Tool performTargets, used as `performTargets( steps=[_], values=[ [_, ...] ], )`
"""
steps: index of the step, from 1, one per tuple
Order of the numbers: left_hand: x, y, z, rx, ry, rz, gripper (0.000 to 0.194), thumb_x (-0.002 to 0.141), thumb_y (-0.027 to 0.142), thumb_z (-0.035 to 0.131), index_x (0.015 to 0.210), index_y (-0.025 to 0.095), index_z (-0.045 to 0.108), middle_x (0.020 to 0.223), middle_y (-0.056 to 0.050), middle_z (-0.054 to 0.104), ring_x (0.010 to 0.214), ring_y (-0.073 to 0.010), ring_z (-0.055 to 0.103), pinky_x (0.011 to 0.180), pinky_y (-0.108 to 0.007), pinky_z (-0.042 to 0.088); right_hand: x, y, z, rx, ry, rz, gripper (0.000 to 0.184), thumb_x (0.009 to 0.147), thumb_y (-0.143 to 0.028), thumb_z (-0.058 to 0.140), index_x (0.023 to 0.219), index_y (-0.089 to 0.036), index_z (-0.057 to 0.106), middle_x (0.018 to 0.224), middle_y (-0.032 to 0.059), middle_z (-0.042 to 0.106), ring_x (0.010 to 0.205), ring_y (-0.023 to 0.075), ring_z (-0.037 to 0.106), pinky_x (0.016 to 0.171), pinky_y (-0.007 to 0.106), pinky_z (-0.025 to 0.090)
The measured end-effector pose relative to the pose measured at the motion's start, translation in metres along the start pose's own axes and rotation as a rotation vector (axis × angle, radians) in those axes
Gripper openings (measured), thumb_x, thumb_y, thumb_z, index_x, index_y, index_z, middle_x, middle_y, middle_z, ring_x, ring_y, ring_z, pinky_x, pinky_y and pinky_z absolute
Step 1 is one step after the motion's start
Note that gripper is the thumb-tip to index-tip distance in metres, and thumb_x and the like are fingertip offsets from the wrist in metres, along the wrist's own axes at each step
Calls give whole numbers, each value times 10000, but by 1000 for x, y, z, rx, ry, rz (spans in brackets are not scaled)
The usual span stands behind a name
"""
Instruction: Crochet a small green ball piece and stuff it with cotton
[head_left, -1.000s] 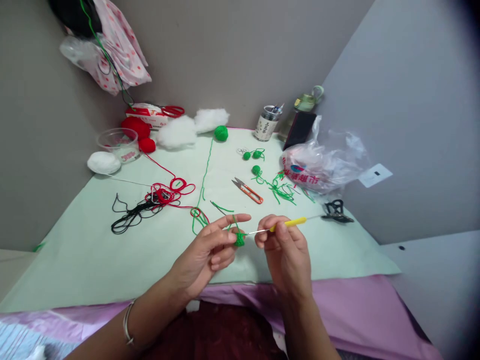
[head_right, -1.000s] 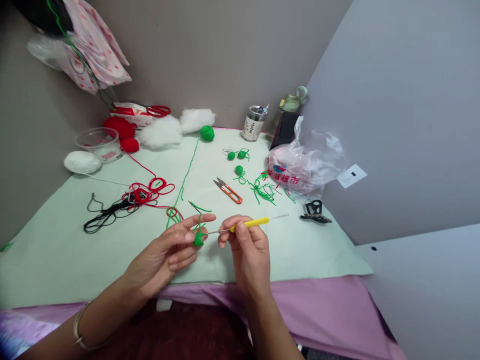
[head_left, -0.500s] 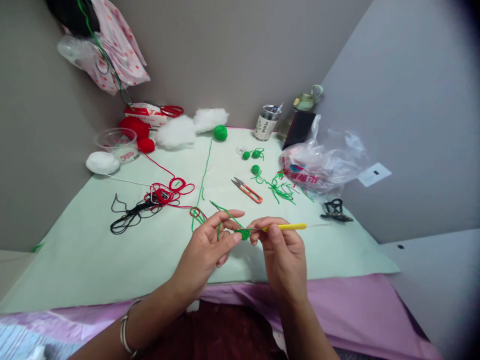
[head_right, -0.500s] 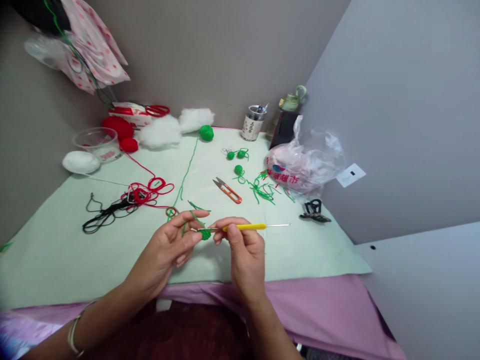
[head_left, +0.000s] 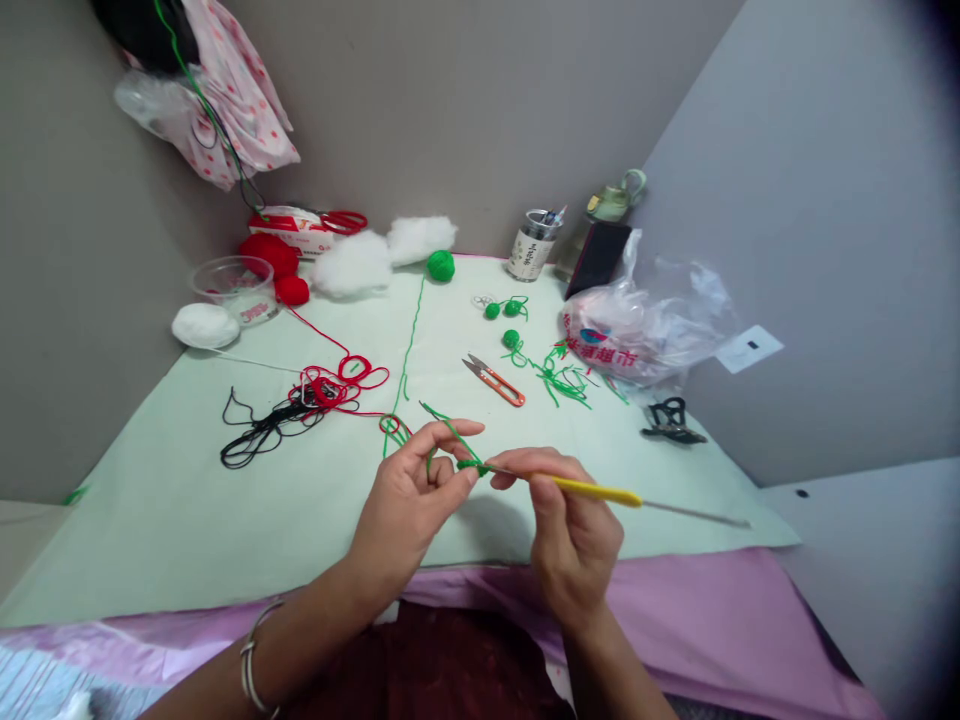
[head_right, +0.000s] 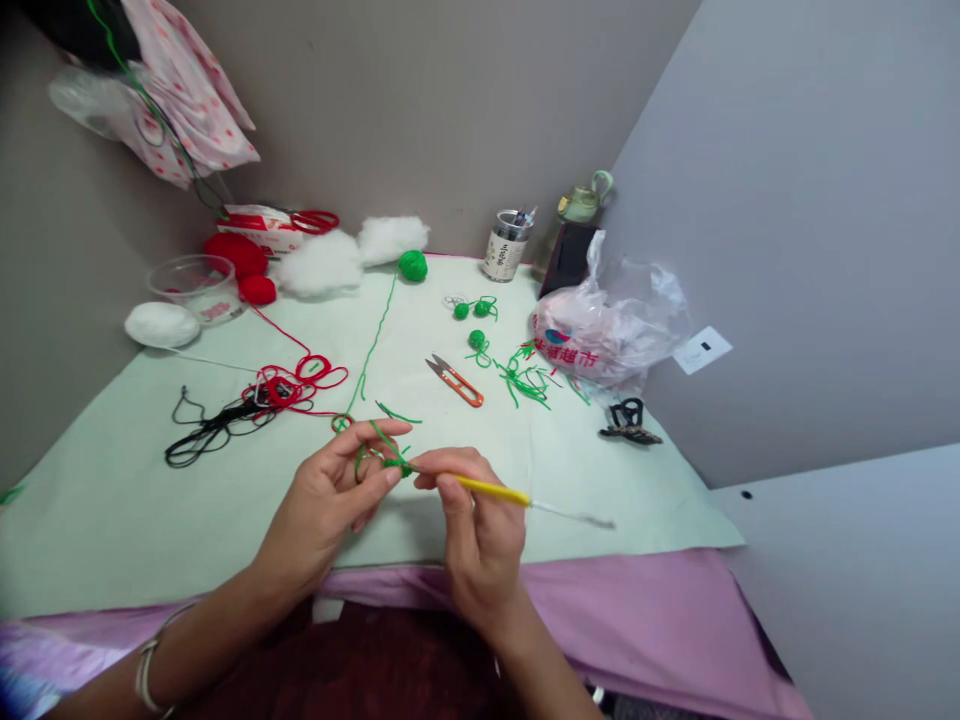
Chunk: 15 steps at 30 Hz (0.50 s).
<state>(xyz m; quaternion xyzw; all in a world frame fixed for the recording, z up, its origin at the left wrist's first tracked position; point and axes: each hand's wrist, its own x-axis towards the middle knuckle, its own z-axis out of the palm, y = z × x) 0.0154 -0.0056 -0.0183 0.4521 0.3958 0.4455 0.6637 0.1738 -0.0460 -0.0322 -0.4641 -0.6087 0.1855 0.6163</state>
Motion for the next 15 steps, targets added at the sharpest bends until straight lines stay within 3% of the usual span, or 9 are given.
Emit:
performTargets(
  steps=[5,9,12,15],
  values=[
    [-1,5,7,35,73,22,313,812,220,840,1117,222,771,800,51,554,548,-50,393,534,-200,348,1,1,2,-228,-76,-292,272,1034,-88,509,1173,-227,696,944,70,773,865,191,746,745,322,623],
    [-3,4,9,-89,2,-79,490,804,235,856,1272,215,714,731,76,543,490,-38,336,473,-187,292,-5,9,6,-484,-64,-450,382,991,-107,620,1329,-263,707,1017,93,769,894,215,744,728,328,630],
    [-1,5,6,-288,-124,-240,563,833,291,860,1352,184,669,649,108,488,423,-16,213,413,-193,167,-8,10,7,-432,-14,-371,392,985,-102,635,1305,-303,737,1072,81,759,950,216,743,779,338,629],
    [4,8,1,-412,-159,-288,488,838,242,862,1289,142,704,611,119,463,419,-2,146,409,-190,135,-4,5,6,-157,68,-148,281,1025,-117,574,1141,-277,773,961,51,749,874,190,714,755,331,601]
  ],
)
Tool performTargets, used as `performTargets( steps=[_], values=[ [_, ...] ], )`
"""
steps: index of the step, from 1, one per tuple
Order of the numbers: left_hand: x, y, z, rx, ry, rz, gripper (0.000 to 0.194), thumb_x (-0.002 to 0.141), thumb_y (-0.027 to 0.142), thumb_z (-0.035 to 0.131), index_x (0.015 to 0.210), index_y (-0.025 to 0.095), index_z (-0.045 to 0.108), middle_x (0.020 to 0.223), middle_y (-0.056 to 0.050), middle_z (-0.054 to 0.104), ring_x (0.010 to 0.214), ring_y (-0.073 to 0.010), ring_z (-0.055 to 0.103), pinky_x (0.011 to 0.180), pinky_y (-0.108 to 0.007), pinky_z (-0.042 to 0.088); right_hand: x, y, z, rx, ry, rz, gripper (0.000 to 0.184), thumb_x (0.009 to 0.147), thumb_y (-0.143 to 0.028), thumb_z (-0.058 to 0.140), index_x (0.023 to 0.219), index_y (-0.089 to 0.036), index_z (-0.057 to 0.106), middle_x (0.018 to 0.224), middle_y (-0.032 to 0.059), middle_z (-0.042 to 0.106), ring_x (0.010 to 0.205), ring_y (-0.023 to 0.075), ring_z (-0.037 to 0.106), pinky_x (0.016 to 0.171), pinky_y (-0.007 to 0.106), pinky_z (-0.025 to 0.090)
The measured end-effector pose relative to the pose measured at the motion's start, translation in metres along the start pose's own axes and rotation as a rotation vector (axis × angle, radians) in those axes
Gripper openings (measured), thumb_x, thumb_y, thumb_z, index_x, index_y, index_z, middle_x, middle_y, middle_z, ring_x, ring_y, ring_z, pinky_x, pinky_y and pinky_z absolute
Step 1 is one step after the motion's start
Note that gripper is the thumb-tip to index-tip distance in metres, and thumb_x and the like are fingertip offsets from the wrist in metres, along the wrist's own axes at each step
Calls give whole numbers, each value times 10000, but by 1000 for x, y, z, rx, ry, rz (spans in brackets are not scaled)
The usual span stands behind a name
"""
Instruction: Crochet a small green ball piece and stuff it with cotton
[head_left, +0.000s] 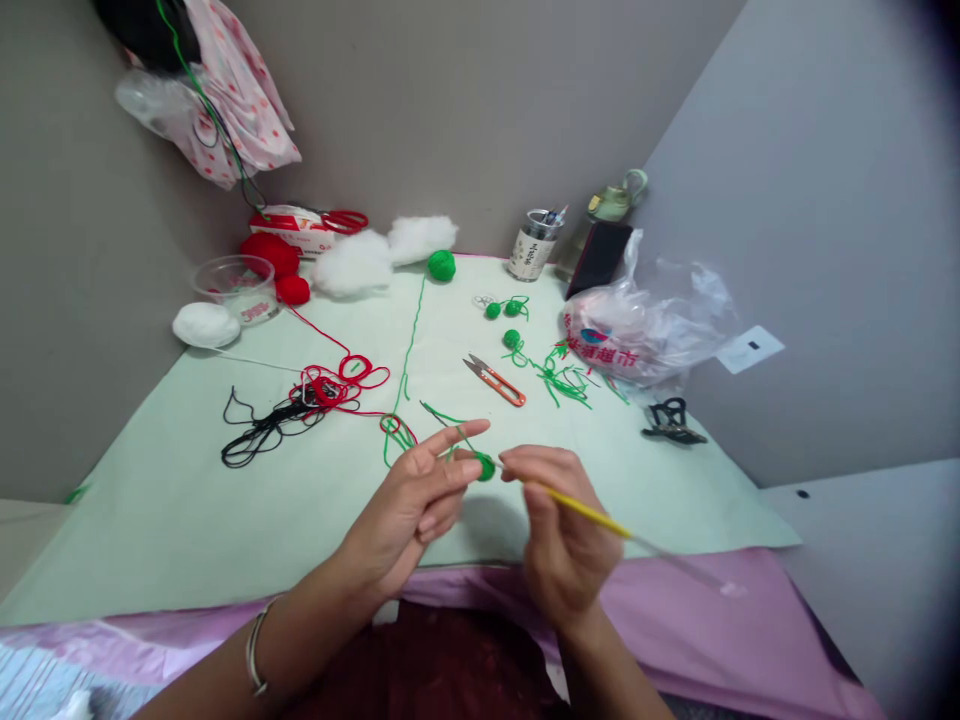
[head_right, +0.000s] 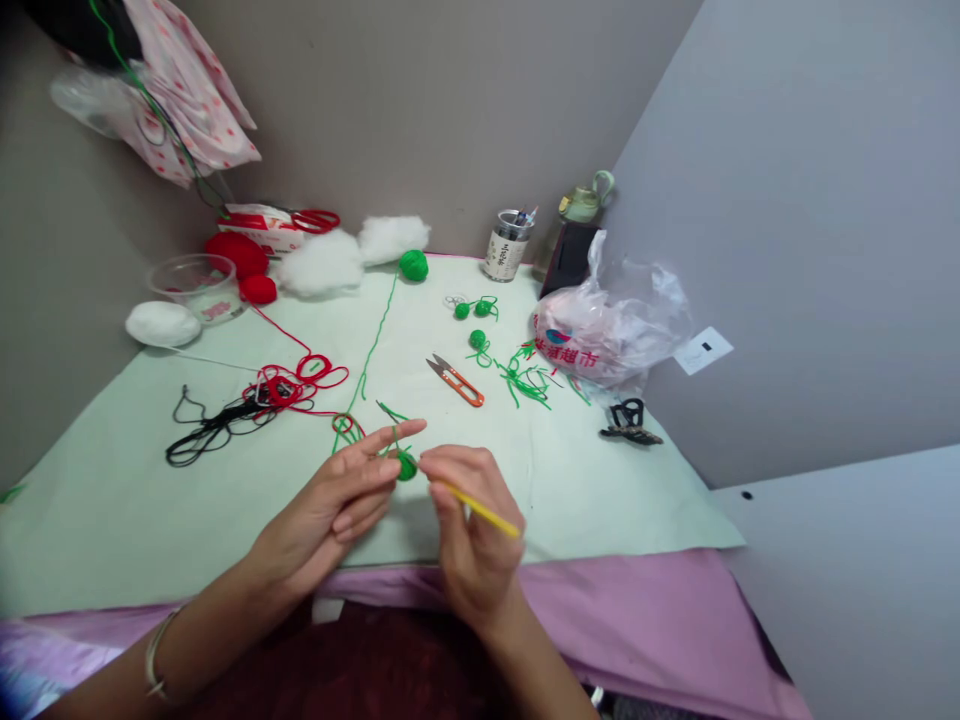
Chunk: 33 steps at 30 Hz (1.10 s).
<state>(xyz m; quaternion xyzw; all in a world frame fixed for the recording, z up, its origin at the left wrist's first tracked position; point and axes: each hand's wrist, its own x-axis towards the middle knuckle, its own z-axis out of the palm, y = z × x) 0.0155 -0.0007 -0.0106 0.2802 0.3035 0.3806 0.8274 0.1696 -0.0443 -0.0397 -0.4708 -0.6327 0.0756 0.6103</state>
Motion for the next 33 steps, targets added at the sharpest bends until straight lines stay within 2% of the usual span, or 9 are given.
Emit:
performTargets(
  steps=[3,6,11,14,16,18,21,26,33],
  values=[
    [1,3,0,-10,12,51,423,841,223,863,1239,152,740,586,125,435,421,0,153,407,-180,127,9,-3,-1,283,67,211,249,1063,-180,533,1014,-243,769,869,33,717,730,161,667,672,318,565],
    [0,1,3,40,11,55,422,812,248,895,1208,184,765,661,95,525,425,9,202,401,-169,145,14,-3,1,327,23,253,227,1061,-216,563,988,-238,777,919,42,747,803,173,698,710,318,580],
    [1,-6,6,97,100,146,483,770,246,927,1226,207,773,882,24,674,457,14,291,405,-159,216,9,-3,4,101,-26,115,250,1029,-108,590,1088,-262,778,924,20,761,819,152,710,726,282,591],
    [4,-7,4,33,62,78,479,785,251,913,1237,177,772,689,69,579,432,6,246,402,-155,196,3,0,3,-104,-45,-117,329,982,-72,653,1214,-273,772,1073,65,781,963,194,734,799,317,609],
    [6,-5,2,-51,16,6,426,809,241,891,1209,143,784,569,113,442,428,-1,182,400,-145,181,3,2,2,-127,-32,-146,333,976,-71,660,1214,-272,780,1069,73,783,968,204,736,802,326,607],
    [7,-1,-1,-122,6,-11,374,805,211,888,1157,119,800,541,131,372,439,-6,143,395,-137,176,7,3,0,16,12,20,263,1012,-106,615,1122,-265,794,950,46,767,844,179,722,743,313,595],
    [7,3,0,-129,29,44,391,784,168,898,1162,144,801,601,109,454,435,8,181,395,-130,196,14,3,-1,329,55,289,235,1061,-207,565,1012,-257,789,876,16,727,700,136,664,664,289,566],
    [3,-1,3,43,44,101,432,787,222,915,1203,224,799,879,21,650,451,31,337,412,-131,253,16,0,0,352,-23,353,167,1024,-252,657,979,-254,818,882,11,756,733,123,658,687,255,550],
    [2,-2,-1,172,67,178,324,815,288,892,1132,263,826,909,34,593,464,28,369,419,-157,252,13,7,-3,595,-19,494,227,1062,-329,605,965,-238,788,897,15,776,718,111,690,699,244,582]
  ],
)
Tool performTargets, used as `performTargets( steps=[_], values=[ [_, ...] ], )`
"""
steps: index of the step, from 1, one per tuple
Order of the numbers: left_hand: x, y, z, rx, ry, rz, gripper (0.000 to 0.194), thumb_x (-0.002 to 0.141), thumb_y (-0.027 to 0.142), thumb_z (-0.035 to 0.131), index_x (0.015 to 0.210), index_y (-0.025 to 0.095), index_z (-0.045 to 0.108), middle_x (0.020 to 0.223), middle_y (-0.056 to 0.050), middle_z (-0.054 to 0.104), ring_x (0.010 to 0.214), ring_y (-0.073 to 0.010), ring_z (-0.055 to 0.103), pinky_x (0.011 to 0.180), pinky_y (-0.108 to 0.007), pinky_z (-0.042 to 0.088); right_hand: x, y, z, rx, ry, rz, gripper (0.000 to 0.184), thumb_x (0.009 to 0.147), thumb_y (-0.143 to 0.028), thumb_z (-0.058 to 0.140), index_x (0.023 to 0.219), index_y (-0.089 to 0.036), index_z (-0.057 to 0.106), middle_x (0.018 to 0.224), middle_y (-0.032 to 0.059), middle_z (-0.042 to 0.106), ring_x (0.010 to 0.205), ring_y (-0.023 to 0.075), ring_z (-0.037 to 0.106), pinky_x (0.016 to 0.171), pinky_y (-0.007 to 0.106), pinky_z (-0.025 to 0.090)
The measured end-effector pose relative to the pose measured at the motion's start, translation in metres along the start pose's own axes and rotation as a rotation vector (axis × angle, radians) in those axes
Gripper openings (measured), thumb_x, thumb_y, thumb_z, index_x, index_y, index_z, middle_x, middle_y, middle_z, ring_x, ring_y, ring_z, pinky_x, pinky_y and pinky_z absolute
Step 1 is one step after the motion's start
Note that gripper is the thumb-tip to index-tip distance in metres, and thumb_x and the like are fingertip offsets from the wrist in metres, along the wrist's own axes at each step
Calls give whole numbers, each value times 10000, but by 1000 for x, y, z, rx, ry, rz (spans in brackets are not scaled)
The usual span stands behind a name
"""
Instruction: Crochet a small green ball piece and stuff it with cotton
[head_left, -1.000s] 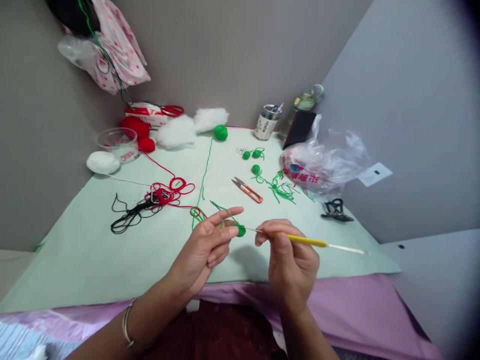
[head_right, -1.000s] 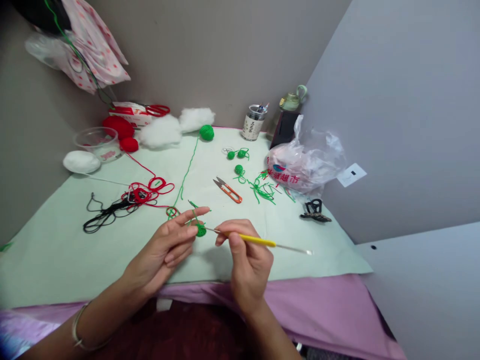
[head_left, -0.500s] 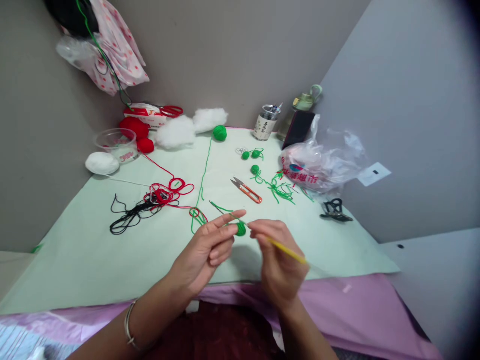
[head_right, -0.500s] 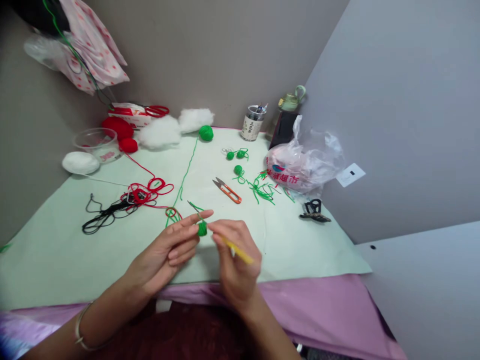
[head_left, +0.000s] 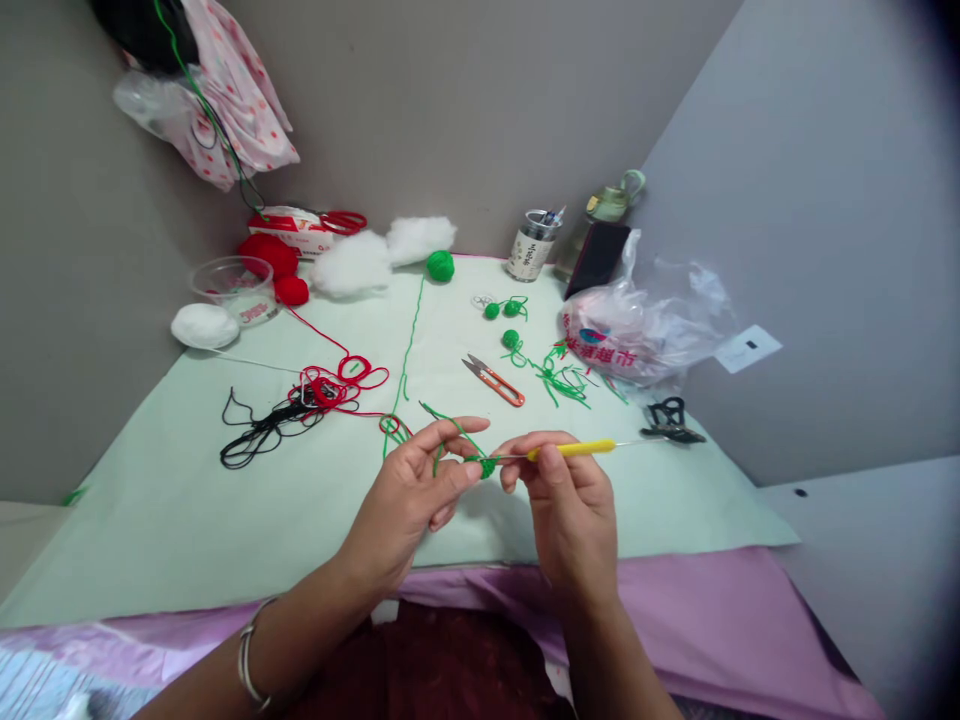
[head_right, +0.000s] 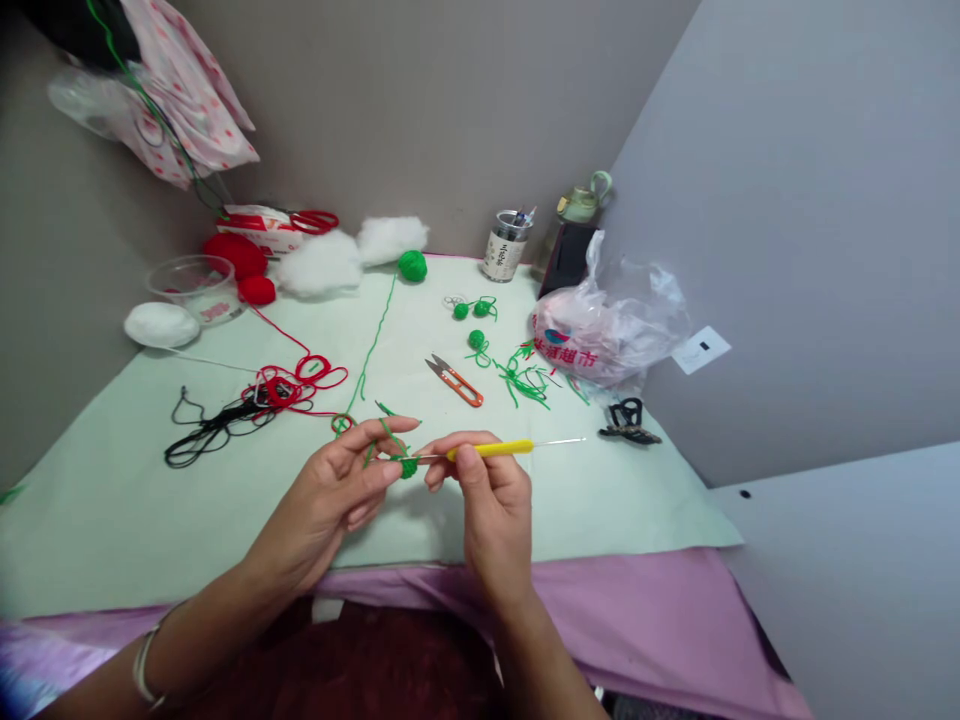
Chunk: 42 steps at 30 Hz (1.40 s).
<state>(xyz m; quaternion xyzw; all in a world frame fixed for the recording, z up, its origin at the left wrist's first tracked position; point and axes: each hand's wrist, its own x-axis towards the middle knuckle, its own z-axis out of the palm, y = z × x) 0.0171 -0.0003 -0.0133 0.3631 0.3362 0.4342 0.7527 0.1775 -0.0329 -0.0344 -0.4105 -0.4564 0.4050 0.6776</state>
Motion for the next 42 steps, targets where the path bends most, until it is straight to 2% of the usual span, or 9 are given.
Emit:
performTargets(
  steps=[5,10,12,14,18,22,27,35,42],
  values=[
    [-1,-3,-2,80,42,38,326,833,290,872,1152,261,810,875,44,567,474,10,359,427,-175,249,-4,-9,0,-288,-13,-149,228,1083,-238,547,1026,-248,767,925,9,784,753,117,721,732,249,603],
    [-2,-8,-1,190,98,134,359,859,242,857,1210,252,782,850,50,574,519,-7,391,490,-172,313,-8,-10,4,-664,-115,-553,259,1037,-82,522,1144,-216,716,947,53,788,840,163,748,750,286,621],
    [-1,-7,0,145,86,108,443,830,251,883,1255,247,758,874,46,596,503,-4,397,465,-173,297,-9,-5,5,-783,-127,-707,264,1009,-50,552,1170,-192,706,977,91,790,890,190,752,763,308,626],
    [0,-4,2,41,55,26,506,799,265,908,1276,226,742,871,47,603,464,7,369,428,-174,253,-9,-1,6,-873,-119,-769,280,990,-34,589,1190,-186,712,1017,110,788,921,198,749,769,312,623],
    [2,1,1,-120,3,-108,460,806,246,897,1229,155,742,726,78,545,434,19,265,419,-161,193,-9,0,4,-741,-82,-662,290,1013,-46,555,1193,-212,711,992,75,787,903,179,742,773,311,619],
    [3,3,-2,-145,7,-100,392,827,220,876,1186,137,744,629,106,467,447,3,236,426,-156,183,-10,-5,3,-557,-43,-437,294,1057,-101,510,1179,-247,734,973,30,789,826,148,745,757,294,618],
    [2,5,-1,-103,0,-84,376,814,235,884,1159,151,761,677,89,508,439,10,251,421,-167,186,-10,-6,3,-275,29,-185,272,1106,-226,485,1082,-257,754,983,19,807,766,143,765,734,304,633],
    [0,0,-1,40,49,-7,341,818,285,886,1140,219,795,927,25,606,462,20,338,428,-187,224,-9,-9,2,-367,-11,-253,242,1093,-211,525,1064,-261,760,942,6,783,816,139,719,780,305,573],
    [-1,0,-4,180,34,47,348,837,335,872,1159,230,792,766,50,566,459,-23,353,439,-208,226,-12,-11,1,-382,0,-278,261,1093,-191,501,1060,-257,751,925,14,774,797,152,717,760,319,579]
  ],
)
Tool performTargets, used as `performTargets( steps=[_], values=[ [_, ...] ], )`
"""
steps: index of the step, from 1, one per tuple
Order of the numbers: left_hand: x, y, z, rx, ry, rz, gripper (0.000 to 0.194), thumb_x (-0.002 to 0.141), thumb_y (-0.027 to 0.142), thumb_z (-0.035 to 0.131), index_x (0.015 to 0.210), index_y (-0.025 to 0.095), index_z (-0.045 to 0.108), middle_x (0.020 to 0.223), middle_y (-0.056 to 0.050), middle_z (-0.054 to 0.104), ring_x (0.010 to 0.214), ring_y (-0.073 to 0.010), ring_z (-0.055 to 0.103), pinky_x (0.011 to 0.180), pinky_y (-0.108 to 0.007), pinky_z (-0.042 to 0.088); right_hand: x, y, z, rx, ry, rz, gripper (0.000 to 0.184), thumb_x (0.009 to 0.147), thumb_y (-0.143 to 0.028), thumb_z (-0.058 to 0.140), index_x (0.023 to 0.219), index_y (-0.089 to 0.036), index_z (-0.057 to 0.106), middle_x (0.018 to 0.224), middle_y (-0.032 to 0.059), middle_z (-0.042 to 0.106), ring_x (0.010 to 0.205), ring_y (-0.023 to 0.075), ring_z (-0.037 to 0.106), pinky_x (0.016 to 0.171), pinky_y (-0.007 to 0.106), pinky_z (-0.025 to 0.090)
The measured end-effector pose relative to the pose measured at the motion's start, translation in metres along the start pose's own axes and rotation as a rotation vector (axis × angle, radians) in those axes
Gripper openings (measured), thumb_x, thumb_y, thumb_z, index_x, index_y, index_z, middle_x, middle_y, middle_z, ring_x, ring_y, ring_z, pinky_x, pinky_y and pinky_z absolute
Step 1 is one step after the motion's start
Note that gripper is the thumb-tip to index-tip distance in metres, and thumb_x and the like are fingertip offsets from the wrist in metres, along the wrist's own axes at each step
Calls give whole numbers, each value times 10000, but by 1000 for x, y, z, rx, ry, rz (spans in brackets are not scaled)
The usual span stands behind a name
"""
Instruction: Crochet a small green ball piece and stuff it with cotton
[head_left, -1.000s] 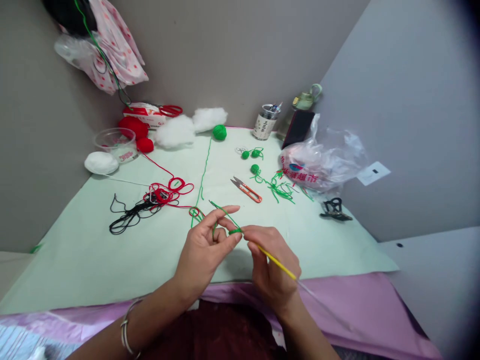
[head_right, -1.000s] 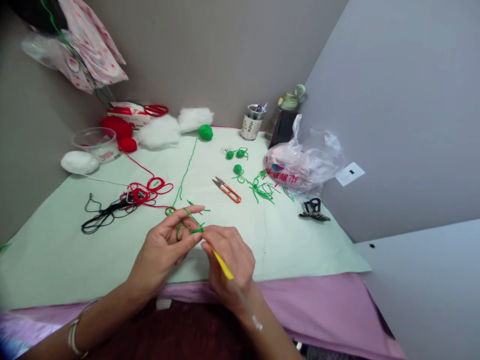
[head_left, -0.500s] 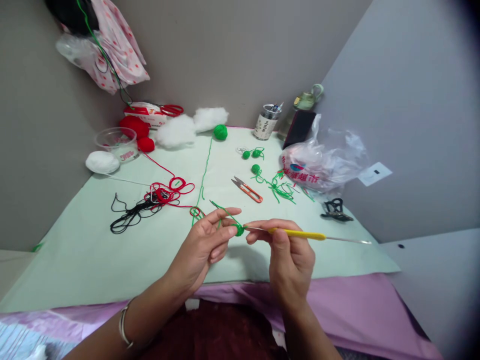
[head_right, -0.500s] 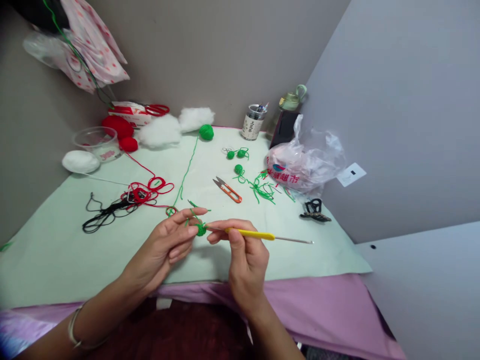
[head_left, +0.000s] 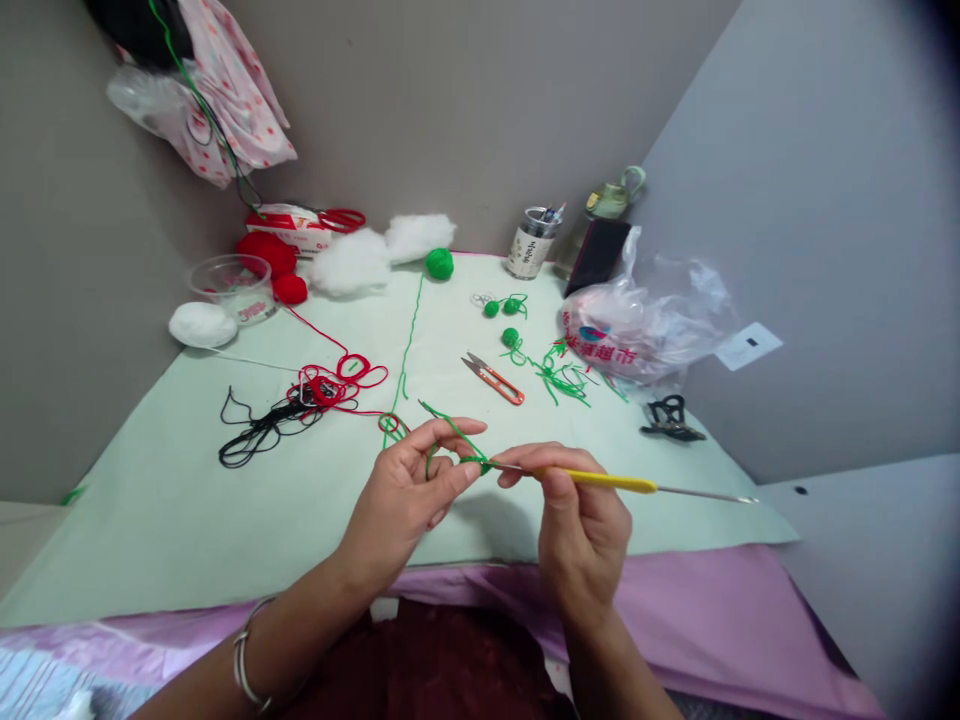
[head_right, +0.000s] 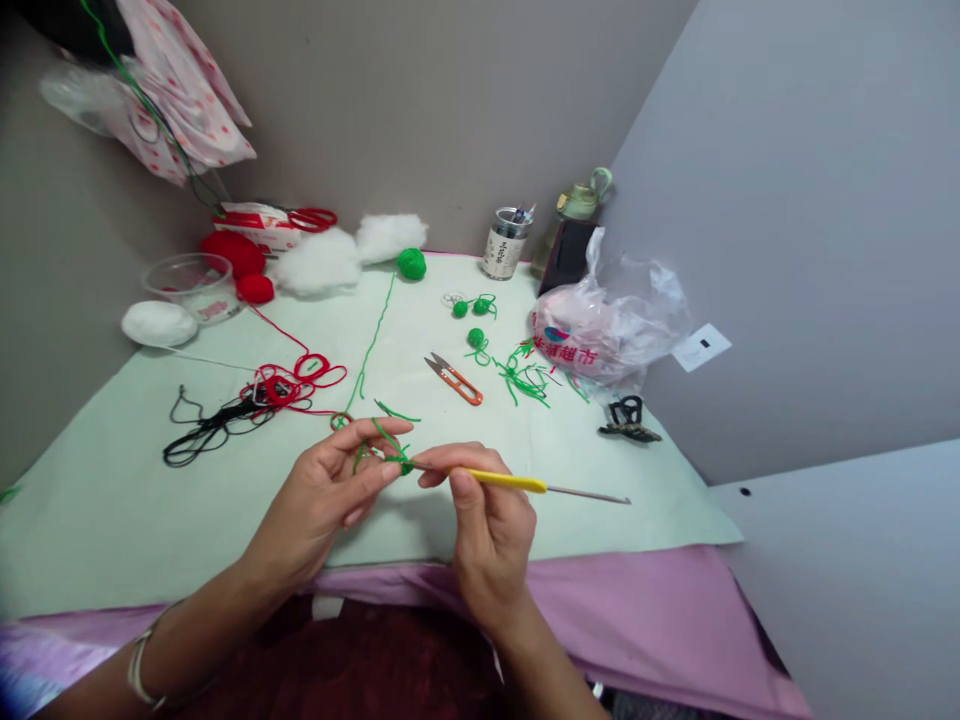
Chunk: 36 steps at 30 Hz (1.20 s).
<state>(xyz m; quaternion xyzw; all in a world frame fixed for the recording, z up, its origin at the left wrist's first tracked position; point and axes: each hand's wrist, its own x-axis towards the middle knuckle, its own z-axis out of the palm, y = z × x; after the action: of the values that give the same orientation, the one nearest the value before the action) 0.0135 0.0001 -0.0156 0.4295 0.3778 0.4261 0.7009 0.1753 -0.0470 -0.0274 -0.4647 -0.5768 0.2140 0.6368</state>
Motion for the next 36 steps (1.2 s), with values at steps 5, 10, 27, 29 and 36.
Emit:
performTargets(
  steps=[5,10,27,29,36],
  values=[
    [-1,0,-1,104,42,51,299,866,315,842,1151,234,805,633,83,453,498,-58,333,495,-215,264,0,0,0,-91,-82,-120,244,1063,-135,519,1117,-252,726,974,40,782,858,180,730,770,341,599],
    [-2,0,0,175,74,103,292,856,285,840,1144,237,813,625,85,422,525,-76,347,526,-225,309,-2,1,1,-157,-119,-223,243,1043,-111,522,1125,-242,710,1011,66,787,921,206,747,796,365,608],
    [-4,-3,9,-46,-7,-50,522,801,276,882,1298,212,736,717,70,540,483,-36,329,455,-188,257,-10,15,5,-580,-118,-506,425,986,-80,623,1351,-285,693,1071,104,764,980,230,748,763,347,633],
    [-4,-1,7,-192,-83,-163,565,813,300,884,1341,202,709,678,93,493,446,-17,229,416,-184,171,-12,14,4,-524,-94,-455,436,986,-77,625,1351,-302,704,1109,102,762,1005,230,748,779,352,632],
    [2,11,2,-345,-106,-174,419,799,215,897,1204,202,793,789,59,568,434,34,193,401,-166,137,2,3,4,136,107,23,232,1066,-224,550,1008,-244,774,816,30,709,712,170,665,660,325,562]
  ],
)
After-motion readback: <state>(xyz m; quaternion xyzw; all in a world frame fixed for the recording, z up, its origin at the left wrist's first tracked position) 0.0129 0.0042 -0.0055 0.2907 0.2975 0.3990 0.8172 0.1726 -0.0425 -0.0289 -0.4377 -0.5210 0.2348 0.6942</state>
